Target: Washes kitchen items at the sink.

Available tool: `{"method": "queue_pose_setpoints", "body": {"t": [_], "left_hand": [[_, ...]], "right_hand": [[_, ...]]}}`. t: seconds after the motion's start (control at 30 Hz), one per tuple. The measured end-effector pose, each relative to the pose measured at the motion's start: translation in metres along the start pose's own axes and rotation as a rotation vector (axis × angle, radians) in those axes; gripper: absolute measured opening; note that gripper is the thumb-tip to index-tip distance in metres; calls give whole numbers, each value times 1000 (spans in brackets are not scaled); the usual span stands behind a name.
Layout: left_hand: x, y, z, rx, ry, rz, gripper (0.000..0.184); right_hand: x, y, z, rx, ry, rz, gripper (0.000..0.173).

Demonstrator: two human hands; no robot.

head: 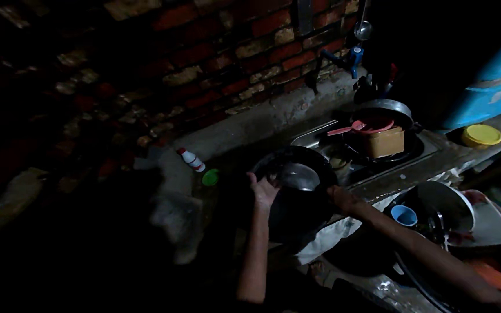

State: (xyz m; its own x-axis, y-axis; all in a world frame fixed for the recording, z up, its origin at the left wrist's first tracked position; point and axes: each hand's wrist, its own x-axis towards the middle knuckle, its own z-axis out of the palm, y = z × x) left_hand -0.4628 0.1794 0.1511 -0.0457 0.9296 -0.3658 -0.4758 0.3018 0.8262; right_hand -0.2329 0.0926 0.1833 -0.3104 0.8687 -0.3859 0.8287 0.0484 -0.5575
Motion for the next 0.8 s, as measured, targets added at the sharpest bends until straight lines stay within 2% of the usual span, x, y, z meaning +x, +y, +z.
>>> {"method": "queue_pose_setpoints", "body": {"t": [0.03,0.1,0.17,0.23,0.3,0.37,0.47,0.53,0.6,0.67,0.7,0.77,0.8], "left_hand": [[4,2,-9,109,9,-13,88],[8,2,-24,352,94,3,66],[9,0,-32,587,102,9,45],[10,-5,-39,849,30,-4,37],[10,-6,-42,1144,-47,-34,33],[8,-5,-39,1437,-37,-40,34],[16,-15,-41,1594,-45,-100,43],[20,-18,-46,1389,-112,-177,37],[13,-8,-40,930,-79,-118,36],[-6,3,-19,395,-31,-20,52],[-14,5,-8,166,-68,28,63],[-27,3,10,-160,-147,83,79],[-31,0,20,-244,-119,100,81]], "right_hand": [[1,10,-5,148,60,-18,38],[-1,24,-10,471,131,2,26],[-6,31,-20,767,81,69,24],[-10,37,-24,937,45,126,25],[-12,38,-22,988,60,157,27],[-10,40,-17,947,125,149,29],[-3,41,-7,751,214,99,29],[0,38,-1,659,243,66,30],[1,32,1,646,278,12,29],[3,25,4,659,286,-24,28],[5,21,6,665,282,-37,28],[12,11,13,663,262,-63,28],[14,6,16,664,244,-69,29]]}}
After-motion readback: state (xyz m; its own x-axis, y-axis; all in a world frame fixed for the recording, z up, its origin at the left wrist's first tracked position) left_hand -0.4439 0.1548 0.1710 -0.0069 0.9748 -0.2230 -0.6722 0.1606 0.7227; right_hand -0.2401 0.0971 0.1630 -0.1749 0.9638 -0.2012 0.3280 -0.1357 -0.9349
